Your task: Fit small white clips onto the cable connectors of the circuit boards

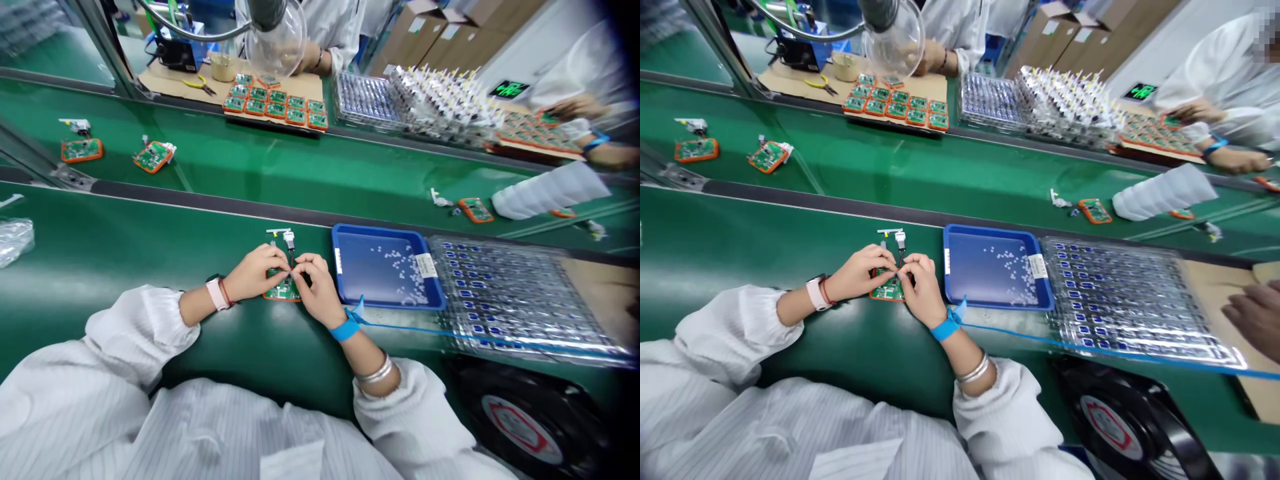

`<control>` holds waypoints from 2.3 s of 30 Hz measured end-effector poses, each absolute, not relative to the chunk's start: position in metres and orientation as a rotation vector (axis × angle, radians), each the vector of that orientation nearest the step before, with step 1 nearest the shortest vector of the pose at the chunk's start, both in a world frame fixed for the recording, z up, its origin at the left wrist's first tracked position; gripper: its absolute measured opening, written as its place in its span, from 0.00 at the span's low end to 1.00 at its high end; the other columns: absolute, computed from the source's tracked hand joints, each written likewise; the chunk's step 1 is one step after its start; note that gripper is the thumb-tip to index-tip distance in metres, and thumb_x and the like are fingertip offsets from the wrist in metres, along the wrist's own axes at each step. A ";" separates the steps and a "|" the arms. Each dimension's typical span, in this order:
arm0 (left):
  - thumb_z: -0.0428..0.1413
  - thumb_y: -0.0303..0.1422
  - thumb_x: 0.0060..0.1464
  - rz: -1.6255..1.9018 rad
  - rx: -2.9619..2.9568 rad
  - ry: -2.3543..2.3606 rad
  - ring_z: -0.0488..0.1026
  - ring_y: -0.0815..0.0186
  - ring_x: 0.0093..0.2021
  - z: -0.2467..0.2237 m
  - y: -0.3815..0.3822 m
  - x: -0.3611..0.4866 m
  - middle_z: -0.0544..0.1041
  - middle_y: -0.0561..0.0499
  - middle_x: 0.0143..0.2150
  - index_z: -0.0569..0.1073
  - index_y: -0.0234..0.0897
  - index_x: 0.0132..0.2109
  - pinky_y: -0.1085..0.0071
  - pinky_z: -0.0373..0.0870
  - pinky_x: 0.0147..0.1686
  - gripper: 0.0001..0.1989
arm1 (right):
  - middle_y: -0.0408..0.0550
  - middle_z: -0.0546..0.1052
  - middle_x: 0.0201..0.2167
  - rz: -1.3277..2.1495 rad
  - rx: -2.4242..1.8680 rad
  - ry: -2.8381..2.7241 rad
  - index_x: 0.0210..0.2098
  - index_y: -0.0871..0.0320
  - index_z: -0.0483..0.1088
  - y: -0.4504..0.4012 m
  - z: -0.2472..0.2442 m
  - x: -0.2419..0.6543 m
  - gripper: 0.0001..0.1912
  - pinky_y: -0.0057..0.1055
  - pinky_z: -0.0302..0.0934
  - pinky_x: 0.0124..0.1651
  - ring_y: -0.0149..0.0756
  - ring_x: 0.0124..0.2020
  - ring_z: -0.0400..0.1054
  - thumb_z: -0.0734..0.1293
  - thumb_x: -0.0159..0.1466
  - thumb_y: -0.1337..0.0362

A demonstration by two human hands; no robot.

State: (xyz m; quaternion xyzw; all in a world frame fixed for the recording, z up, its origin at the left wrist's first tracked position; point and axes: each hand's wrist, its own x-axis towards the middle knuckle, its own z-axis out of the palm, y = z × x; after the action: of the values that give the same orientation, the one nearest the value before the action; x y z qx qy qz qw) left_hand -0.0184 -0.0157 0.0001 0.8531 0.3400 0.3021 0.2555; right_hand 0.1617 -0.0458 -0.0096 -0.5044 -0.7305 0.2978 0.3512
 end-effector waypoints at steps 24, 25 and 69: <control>0.56 0.25 0.50 0.699 2.025 1.077 0.72 0.66 0.35 0.006 -0.021 -0.015 0.76 0.51 0.34 0.76 0.36 0.29 0.69 0.68 0.39 0.05 | 0.49 0.65 0.35 0.867 -1.266 -1.894 0.26 0.56 0.63 -0.048 -0.008 0.160 0.07 0.39 0.59 0.46 0.38 0.42 0.62 0.59 0.61 0.69; 0.55 0.25 0.50 0.684 2.013 1.085 0.73 0.67 0.34 0.007 -0.020 -0.014 0.77 0.51 0.33 0.76 0.36 0.28 0.70 0.68 0.38 0.06 | 0.49 0.65 0.34 0.876 -1.268 -1.881 0.26 0.56 0.62 -0.048 -0.008 0.159 0.07 0.38 0.60 0.44 0.38 0.40 0.62 0.59 0.60 0.70; 0.56 0.29 0.54 0.870 1.965 0.864 0.73 0.66 0.39 0.000 -0.014 -0.008 0.77 0.47 0.38 0.77 0.35 0.34 0.69 0.69 0.42 0.05 | 0.51 0.66 0.39 0.780 -1.259 -1.887 0.28 0.56 0.63 -0.052 0.000 0.163 0.06 0.40 0.61 0.47 0.39 0.45 0.63 0.59 0.62 0.68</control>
State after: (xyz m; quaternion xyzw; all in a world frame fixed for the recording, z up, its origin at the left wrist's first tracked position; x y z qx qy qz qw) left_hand -0.0082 -0.0135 -0.0001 0.7772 0.3416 0.3440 0.4011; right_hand 0.1627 -0.0516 0.0002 -0.4889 -0.7332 0.3028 0.3629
